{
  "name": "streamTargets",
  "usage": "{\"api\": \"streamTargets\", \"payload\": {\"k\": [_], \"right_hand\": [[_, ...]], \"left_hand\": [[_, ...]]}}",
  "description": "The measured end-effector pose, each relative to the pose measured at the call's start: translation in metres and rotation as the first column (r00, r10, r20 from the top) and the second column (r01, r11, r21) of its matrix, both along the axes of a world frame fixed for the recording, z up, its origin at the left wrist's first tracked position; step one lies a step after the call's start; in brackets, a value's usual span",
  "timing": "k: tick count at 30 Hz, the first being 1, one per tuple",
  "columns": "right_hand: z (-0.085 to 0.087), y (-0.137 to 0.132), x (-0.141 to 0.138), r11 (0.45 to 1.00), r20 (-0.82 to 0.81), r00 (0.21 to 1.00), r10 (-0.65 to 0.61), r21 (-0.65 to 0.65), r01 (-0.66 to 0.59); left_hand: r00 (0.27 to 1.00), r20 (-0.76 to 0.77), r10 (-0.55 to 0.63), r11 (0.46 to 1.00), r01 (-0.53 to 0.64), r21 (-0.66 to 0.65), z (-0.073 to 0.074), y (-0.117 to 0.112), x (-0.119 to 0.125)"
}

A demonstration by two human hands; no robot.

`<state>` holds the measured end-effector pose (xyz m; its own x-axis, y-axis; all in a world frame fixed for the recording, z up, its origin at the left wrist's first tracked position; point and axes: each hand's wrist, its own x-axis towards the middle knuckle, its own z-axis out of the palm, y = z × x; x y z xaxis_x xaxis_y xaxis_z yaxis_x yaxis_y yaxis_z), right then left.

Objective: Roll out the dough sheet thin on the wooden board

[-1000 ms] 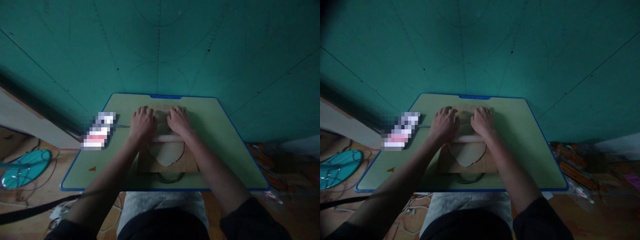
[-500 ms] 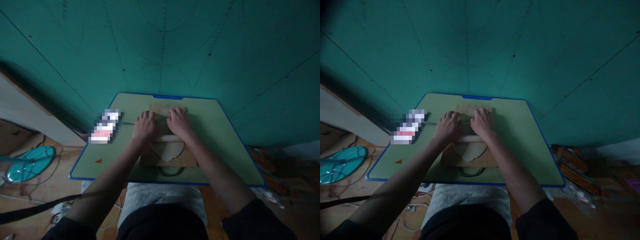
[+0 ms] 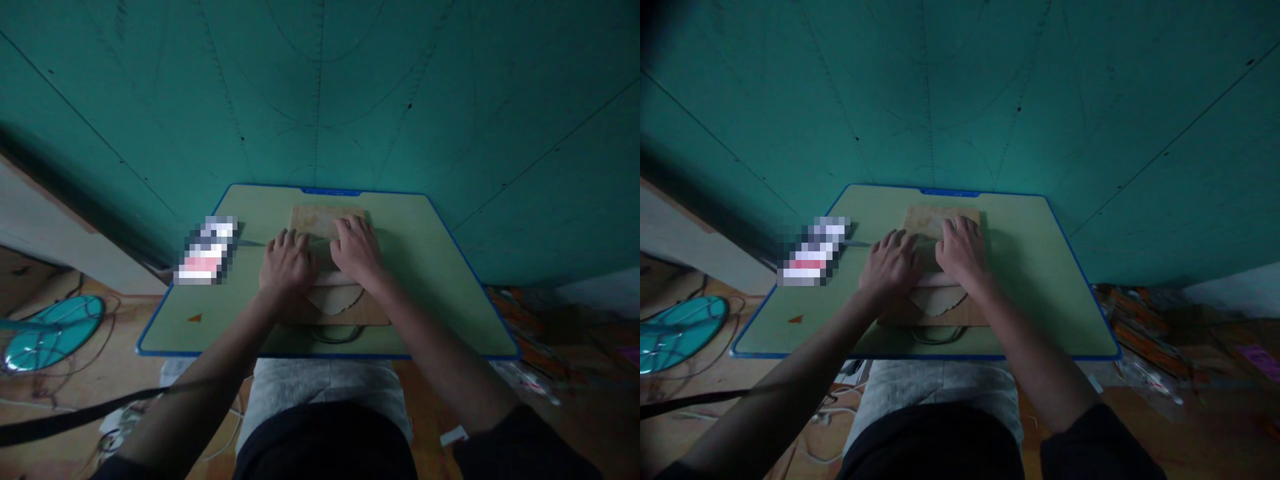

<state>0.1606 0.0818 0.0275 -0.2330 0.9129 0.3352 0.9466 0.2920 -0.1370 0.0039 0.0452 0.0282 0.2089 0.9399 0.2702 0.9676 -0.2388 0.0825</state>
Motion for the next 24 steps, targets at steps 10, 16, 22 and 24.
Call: {"api": "streamTargets", "payload": {"k": [10,16,22,24], "right_hand": [[0.002,0.038,-0.010,0.996,0.110,0.993,-0.031,-0.078,0.040],[0.000,0.023,-0.011,0.996,0.085,0.996,-0.010,-0.083,0.017],[-0.002,-0.001,-0.011,0.998,0.036,0.998,0.049,-0.047,-0.047],[-0.002,-0.010,-0.011,0.997,0.039,0.997,0.060,-0.049,-0.058]], "left_hand": [[0.997,-0.041,0.065,0.994,-0.068,-0.090,0.001,0.050,0.007],[0.999,-0.023,0.025,0.995,-0.027,-0.093,-0.003,0.035,0.005],[0.999,-0.010,0.033,0.998,-0.034,-0.050,-0.007,0.008,0.005],[0.999,-0.010,0.037,0.998,-0.037,-0.057,-0.006,-0.002,0.006]]}}
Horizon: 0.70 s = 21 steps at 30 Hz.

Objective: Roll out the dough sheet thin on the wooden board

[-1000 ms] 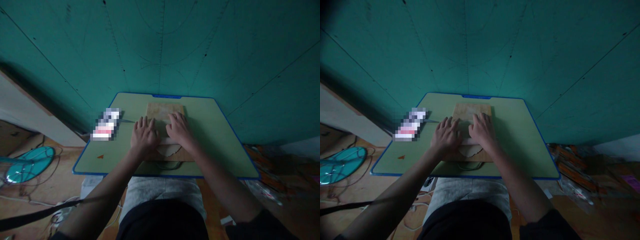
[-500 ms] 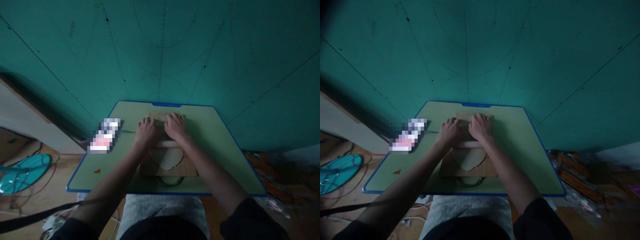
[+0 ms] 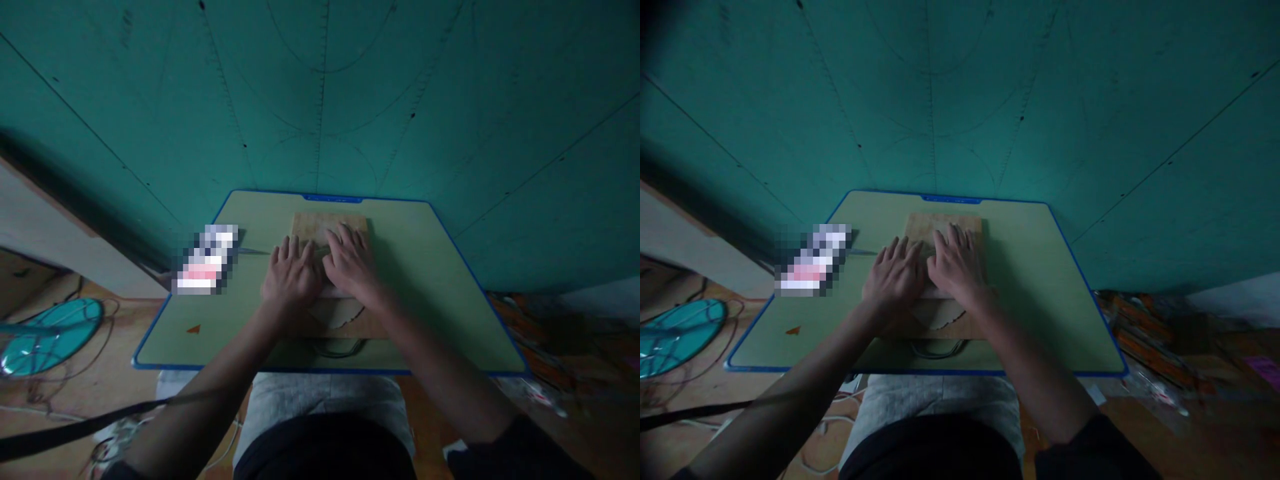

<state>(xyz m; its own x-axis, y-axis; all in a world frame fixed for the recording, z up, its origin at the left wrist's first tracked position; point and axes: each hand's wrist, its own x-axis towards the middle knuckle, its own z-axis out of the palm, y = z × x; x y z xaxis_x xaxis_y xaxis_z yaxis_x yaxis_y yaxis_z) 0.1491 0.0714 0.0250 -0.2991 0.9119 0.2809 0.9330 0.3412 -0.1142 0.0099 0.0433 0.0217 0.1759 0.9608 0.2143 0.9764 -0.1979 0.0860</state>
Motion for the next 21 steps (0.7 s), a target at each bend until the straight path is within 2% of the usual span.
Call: {"api": "streamTargets", "payload": {"k": [5,12,16,21], "right_hand": [[0.001,-0.026,0.000,0.999,0.029,0.999,0.028,-0.034,-0.027],[0.005,-0.055,-0.002,0.999,0.045,0.998,0.043,-0.027,-0.042],[0.006,-0.046,-0.003,0.999,0.010,1.000,0.028,-0.021,-0.028],[0.008,-0.013,-0.002,0.999,-0.027,0.999,-0.018,-0.042,0.017]], "left_hand": [[0.999,-0.007,-0.033,0.997,0.034,0.072,0.000,-0.025,0.001],[0.999,-0.003,-0.033,0.997,0.033,0.068,-0.002,-0.052,0.001],[0.999,-0.029,-0.021,1.000,0.021,0.017,0.002,-0.043,0.003],[0.999,-0.027,-0.045,0.999,0.045,-0.011,0.005,-0.009,0.006]]}}
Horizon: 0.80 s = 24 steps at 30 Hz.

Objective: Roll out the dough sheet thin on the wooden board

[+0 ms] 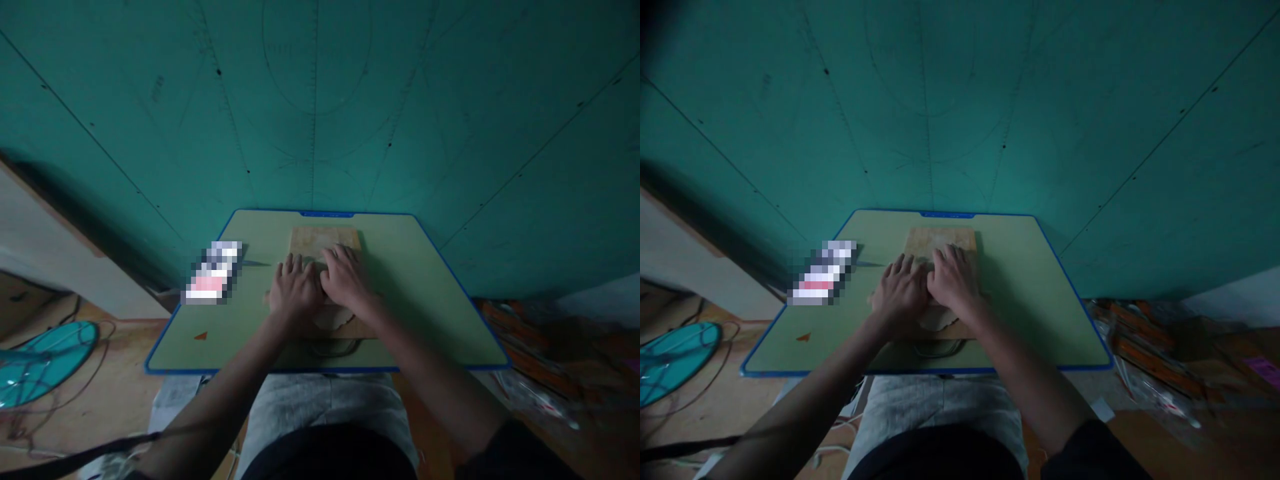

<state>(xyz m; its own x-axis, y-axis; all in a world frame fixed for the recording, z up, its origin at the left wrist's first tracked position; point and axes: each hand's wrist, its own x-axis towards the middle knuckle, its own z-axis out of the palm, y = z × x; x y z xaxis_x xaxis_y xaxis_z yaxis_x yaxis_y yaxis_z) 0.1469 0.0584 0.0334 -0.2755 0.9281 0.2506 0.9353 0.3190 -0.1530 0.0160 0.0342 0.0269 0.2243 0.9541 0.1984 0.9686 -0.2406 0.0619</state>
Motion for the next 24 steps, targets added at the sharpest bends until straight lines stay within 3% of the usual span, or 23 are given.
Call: {"api": "streamTargets", "payload": {"k": [7,13,18,24], "right_hand": [[-0.004,0.049,0.002,0.995,0.061,0.997,-0.046,-0.089,0.051],[-0.004,0.066,0.001,0.997,0.090,0.995,-0.034,-0.070,0.041],[-0.007,0.053,0.000,0.998,0.074,0.997,-0.027,-0.058,0.031],[-0.006,0.012,-0.003,1.000,-0.005,1.000,-0.017,-0.017,0.017]], "left_hand": [[1.000,0.011,0.013,0.996,-0.012,-0.083,0.003,0.054,0.006],[0.999,0.034,0.006,0.997,-0.004,-0.075,0.007,0.072,0.011],[0.998,0.056,0.005,0.999,-0.002,-0.050,0.004,0.055,0.007],[0.999,0.047,-0.002,0.997,-0.002,0.079,-0.004,0.007,0.000]]}}
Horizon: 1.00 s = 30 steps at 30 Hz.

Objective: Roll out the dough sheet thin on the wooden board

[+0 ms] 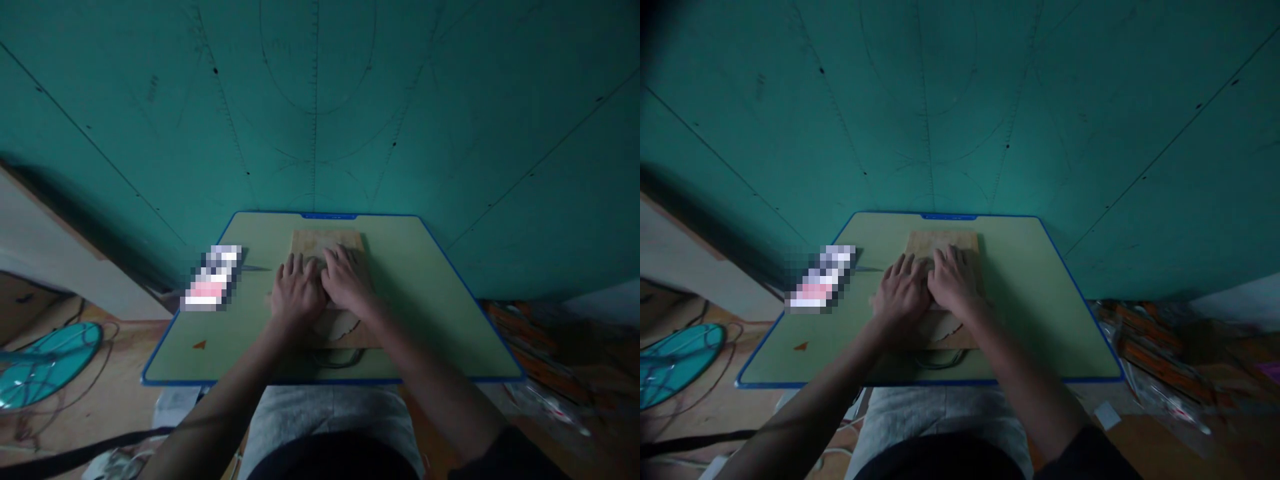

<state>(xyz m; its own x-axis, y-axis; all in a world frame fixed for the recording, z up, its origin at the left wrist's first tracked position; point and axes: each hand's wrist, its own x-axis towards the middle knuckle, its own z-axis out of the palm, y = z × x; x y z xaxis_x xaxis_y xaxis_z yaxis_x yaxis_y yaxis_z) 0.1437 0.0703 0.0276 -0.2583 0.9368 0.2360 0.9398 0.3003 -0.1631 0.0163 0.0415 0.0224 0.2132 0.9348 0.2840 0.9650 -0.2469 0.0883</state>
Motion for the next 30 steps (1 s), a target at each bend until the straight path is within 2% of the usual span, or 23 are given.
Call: {"api": "streamTargets", "payload": {"k": [6,12,16,21,23,25,26,28,30], "right_hand": [[0.000,-0.050,-0.004,0.997,-0.015,1.000,0.025,0.069,-0.024],[-0.016,-0.089,0.005,0.966,-0.030,0.989,0.144,0.223,-0.133],[-0.023,-0.106,0.021,0.948,-0.018,0.987,0.160,0.280,-0.148],[-0.020,-0.105,0.044,0.970,0.024,0.996,0.083,0.228,-0.086],[-0.019,-0.098,0.051,0.974,0.024,0.997,0.080,0.210,-0.083],[-0.018,-0.091,0.056,0.975,0.002,0.996,0.092,0.203,-0.091],[-0.017,-0.087,0.058,0.975,-0.011,0.995,0.096,0.205,-0.091],[-0.016,-0.081,0.061,0.973,-0.025,0.996,0.090,0.214,-0.083],[-0.015,-0.077,0.061,0.972,-0.030,0.997,0.076,0.225,-0.067]], "left_hand": [[0.999,-0.012,-0.035,0.999,0.036,0.029,-0.005,-0.047,-0.005],[0.997,-0.015,-0.070,0.994,0.071,0.079,-0.020,-0.078,-0.012],[0.997,-0.018,-0.070,0.992,0.072,0.106,-0.022,-0.085,-0.012],[0.996,0.019,-0.083,0.994,0.081,0.077,-0.017,-0.074,-0.010],[0.990,0.070,-0.124,0.992,0.121,0.047,-0.012,-0.064,-0.013],[0.963,0.197,-0.182,0.983,0.181,0.024,0.000,-0.055,-0.019],[0.937,0.282,-0.208,0.977,0.211,0.021,0.009,-0.054,-0.023],[0.837,0.480,-0.264,0.961,0.270,0.058,0.031,-0.058,-0.037],[0.792,0.540,-0.284,0.956,0.274,0.102,0.054,-0.076,-0.055]]}}
